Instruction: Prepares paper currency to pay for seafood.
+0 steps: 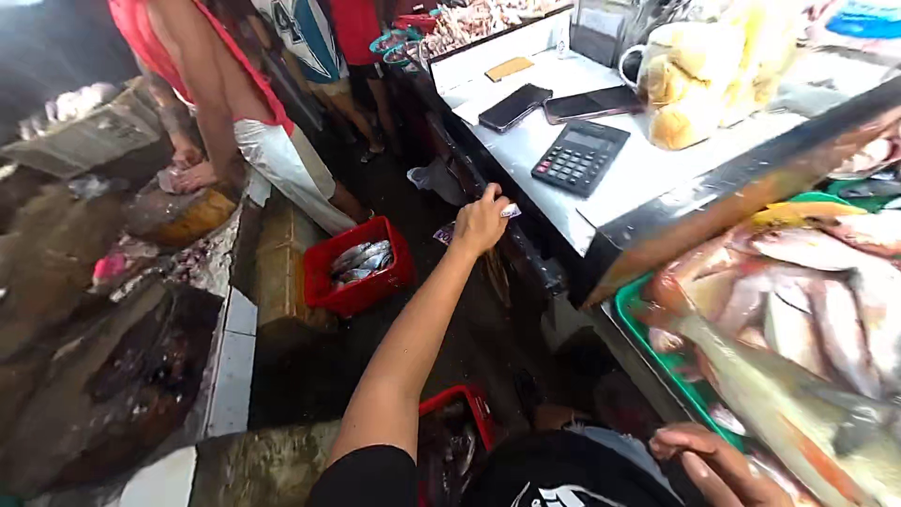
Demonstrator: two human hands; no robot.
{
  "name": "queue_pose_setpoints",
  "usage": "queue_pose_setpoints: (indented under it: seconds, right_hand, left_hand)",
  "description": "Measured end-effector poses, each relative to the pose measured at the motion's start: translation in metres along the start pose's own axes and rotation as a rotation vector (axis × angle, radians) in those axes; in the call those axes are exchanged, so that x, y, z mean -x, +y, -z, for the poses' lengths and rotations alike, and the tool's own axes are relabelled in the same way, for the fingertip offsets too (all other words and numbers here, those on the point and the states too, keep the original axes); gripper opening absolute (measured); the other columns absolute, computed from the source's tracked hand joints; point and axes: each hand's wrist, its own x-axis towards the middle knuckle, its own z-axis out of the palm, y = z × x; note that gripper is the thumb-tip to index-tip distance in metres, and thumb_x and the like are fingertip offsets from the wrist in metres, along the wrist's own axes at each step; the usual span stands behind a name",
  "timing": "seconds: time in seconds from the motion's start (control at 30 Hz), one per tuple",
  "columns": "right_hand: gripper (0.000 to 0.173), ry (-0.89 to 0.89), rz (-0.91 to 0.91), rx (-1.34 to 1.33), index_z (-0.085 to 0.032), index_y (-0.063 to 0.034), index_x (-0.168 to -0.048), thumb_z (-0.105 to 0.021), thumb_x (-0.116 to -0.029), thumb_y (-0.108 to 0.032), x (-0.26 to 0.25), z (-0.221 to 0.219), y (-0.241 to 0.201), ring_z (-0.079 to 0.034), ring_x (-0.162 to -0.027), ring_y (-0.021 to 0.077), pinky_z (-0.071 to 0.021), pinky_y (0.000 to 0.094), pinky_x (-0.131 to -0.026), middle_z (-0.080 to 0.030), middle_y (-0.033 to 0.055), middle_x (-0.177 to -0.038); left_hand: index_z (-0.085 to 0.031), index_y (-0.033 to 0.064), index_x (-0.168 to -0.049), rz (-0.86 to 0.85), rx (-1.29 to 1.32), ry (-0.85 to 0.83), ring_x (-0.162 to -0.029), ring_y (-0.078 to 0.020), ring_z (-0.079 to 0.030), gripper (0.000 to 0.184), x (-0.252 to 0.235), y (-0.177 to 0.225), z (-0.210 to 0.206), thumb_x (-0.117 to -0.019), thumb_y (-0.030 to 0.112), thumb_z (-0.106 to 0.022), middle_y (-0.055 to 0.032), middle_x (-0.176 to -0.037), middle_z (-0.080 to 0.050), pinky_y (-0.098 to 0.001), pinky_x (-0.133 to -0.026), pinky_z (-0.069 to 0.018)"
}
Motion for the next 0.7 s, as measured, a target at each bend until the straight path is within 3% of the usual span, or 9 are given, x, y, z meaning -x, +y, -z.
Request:
queue_pose_setpoints:
  seconds: [0.07,0.17,0.3,0.43,0.5,0.6,0.7]
  right_hand:
    - [0.024,-0.094,0.023,0.066,-0.071,-0.0177,-0.119,-0.050,-0.1082,-0.026,-0.041,-0.025,-0.003,-0.065,-0.108,0.0022,-0.0548,0.0259,-0.097,-0.071,-0.0077,-0.115]
    - [0.026,-0.196,0.104,0.114,-0.069,-0.0153,-0.117,-0.049,-0.1092,-0.029,-0.106,-0.054,-0.009,-0.063,-0.112,-0.0001,-0.0528,0.0212,-0.099,-0.071,-0.0049,-0.116]
    - [0.025,-0.103,0.205,0.238,-0.069,-0.0137,-0.116,-0.050,-0.1083,-0.029,-0.171,-0.095,0.000,-0.062,-0.114,0.0021,-0.0525,0.0201,-0.098,-0.069,-0.0023,-0.116]
    - [0.025,0.023,0.223,0.377,-0.068,-0.0129,-0.116,-0.050,-0.1081,-0.028,-0.212,-0.136,0.005,-0.062,-0.114,0.0030,-0.0519,0.0201,-0.099,-0.068,-0.0013,-0.117]
    - [0.024,0.110,0.200,0.467,-0.068,-0.0139,-0.117,-0.051,-0.1078,-0.028,-0.228,-0.153,0.008,-0.061,-0.117,0.0034,-0.0509,0.0220,-0.101,-0.068,-0.0018,-0.118]
    - [0.025,0.295,0.127,0.604,-0.067,-0.0136,-0.117,-0.050,-0.1079,-0.030,-0.253,-0.183,0.008,-0.062,-0.117,0.0032,-0.0511,0.0230,-0.101,-0.069,-0.0021,-0.118]
    - [0.027,0.385,0.033,0.689,-0.066,-0.0097,-0.116,-0.049,-0.1082,-0.028,-0.278,-0.212,-0.001,-0.062,-0.113,0.0020,-0.0516,0.0211,-0.098,-0.069,0.0006,-0.115]
  left_hand:
    - [-0.068,0.0066,-0.126,-0.067,-0.004,-0.097,-0.102,-0.0417,-0.070,0.029,-0.016,-0.028,0.001,-0.1043,0.020,-0.055,-0.0167,-0.148,-0.053,-0.0627,-0.083,-0.0555]
    - [-0.071,0.0052,-0.119,-0.232,0.024,-0.094,-0.095,-0.0399,-0.071,0.025,-0.038,-0.062,0.005,-0.1031,0.018,-0.056,-0.0162,-0.138,-0.061,-0.0613,-0.075,-0.0568]
    - [-0.073,0.0044,-0.112,-0.294,0.040,-0.061,-0.092,-0.0380,-0.072,0.022,-0.074,-0.096,0.014,-0.1015,0.018,-0.059,-0.0153,-0.127,-0.067,-0.0600,-0.073,-0.0568]
    - [-0.072,0.0039,-0.101,-0.370,0.072,-0.166,-0.083,-0.0344,-0.071,0.020,-0.083,-0.098,0.021,-0.0973,0.022,-0.067,-0.0146,-0.111,-0.069,-0.0571,-0.068,-0.0566]
    - [-0.073,0.0034,-0.104,-0.422,0.113,-0.234,-0.085,-0.0338,-0.071,0.023,-0.084,-0.108,0.022,-0.0972,0.024,-0.066,-0.0146,-0.113,-0.069,-0.0560,-0.069,-0.0571]
    - [-0.069,0.0031,-0.117,-0.495,0.137,-0.441,-0.094,-0.0343,-0.071,0.028,-0.085,-0.131,0.038,-0.1009,0.024,-0.059,-0.0153,-0.127,-0.066,-0.0550,-0.077,-0.0560]
    - [-0.067,0.0018,-0.122,-0.590,0.159,-0.592,-0.091,-0.0347,-0.071,0.030,-0.078,-0.159,0.058,-0.1005,0.021,-0.059,-0.0156,-0.131,-0.064,-0.0533,-0.073,-0.0562]
